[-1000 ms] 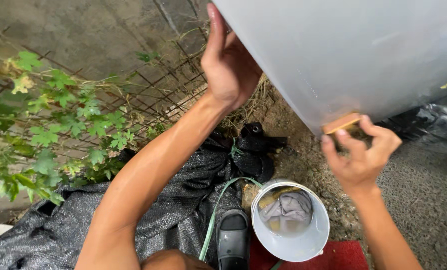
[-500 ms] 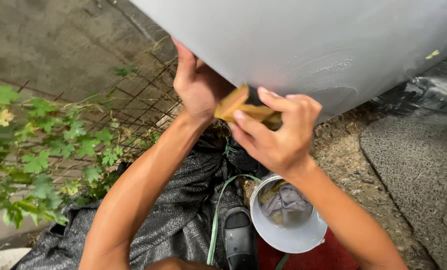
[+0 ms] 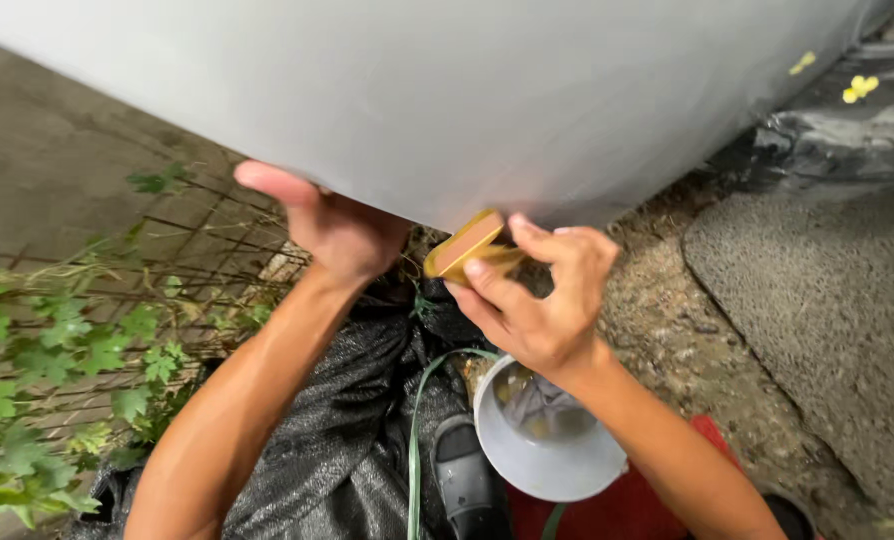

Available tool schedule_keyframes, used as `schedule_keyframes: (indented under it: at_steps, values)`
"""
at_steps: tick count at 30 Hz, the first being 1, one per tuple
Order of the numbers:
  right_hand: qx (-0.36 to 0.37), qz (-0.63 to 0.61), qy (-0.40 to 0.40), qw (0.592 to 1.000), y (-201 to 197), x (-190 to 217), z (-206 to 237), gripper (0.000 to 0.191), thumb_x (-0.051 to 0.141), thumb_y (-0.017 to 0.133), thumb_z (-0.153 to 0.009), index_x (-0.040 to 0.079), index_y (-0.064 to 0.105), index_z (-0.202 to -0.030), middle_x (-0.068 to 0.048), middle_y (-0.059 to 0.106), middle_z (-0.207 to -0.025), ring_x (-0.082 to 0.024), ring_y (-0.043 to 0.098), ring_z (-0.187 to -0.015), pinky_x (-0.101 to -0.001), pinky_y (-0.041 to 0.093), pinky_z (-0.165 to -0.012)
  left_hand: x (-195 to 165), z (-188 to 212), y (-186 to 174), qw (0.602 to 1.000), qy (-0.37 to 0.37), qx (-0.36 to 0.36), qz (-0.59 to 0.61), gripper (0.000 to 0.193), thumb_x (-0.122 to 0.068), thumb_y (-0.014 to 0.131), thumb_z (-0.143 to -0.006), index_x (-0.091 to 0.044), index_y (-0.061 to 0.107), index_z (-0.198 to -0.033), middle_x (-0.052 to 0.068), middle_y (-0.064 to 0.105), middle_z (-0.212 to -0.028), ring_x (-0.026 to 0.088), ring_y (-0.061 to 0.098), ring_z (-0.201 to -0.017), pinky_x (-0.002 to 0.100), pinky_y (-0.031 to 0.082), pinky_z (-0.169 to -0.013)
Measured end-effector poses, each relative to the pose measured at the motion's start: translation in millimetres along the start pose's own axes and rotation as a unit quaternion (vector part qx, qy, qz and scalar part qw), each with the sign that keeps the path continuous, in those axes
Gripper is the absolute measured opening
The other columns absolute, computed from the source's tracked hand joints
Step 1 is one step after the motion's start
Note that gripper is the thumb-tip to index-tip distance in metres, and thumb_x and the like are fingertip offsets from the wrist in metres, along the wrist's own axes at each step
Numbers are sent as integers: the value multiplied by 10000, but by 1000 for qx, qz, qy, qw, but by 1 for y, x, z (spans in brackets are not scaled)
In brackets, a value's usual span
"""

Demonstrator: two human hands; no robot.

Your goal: The person scrubs a gray car panel with a yellow sponge, repeatedly dipping it into a bucket of water. They then wipe the panel with a cloth, continuing to clean the surface near the wheel well.

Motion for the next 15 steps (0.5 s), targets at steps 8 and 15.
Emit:
schedule_keyframes:
  at_steps: [8,15]
  values:
    - [-61,-30,314,947,-32,-159,80,278,175,731,-1078,36,513,-1181,-132,495,-1203,-255,526,-1123,-391,461,-942,20,32,-32,967,-63,76,-233,911,-725,540,-941,17,448,-1462,164,497,-1445,301,471,-1378,505,383,-1203]
    - [-39,-13,294,955,-13,-77,77,325,151,784,-964,32,537,-1139,-187,457,-1257,-305,516,-1120,-447,465,-955,51,35,-21,938,-163,108,-286,751,-606,541,-1019,44,536,-1395,170,594,-1363,288,547,-1298,453,418,-1150]
Point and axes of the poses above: each hand's wrist, its own z-axis away from the middle knuckle, its own y-axis out of the palm, x = y × z, the point moved 4 cm from there along -z, towards the middle knuckle
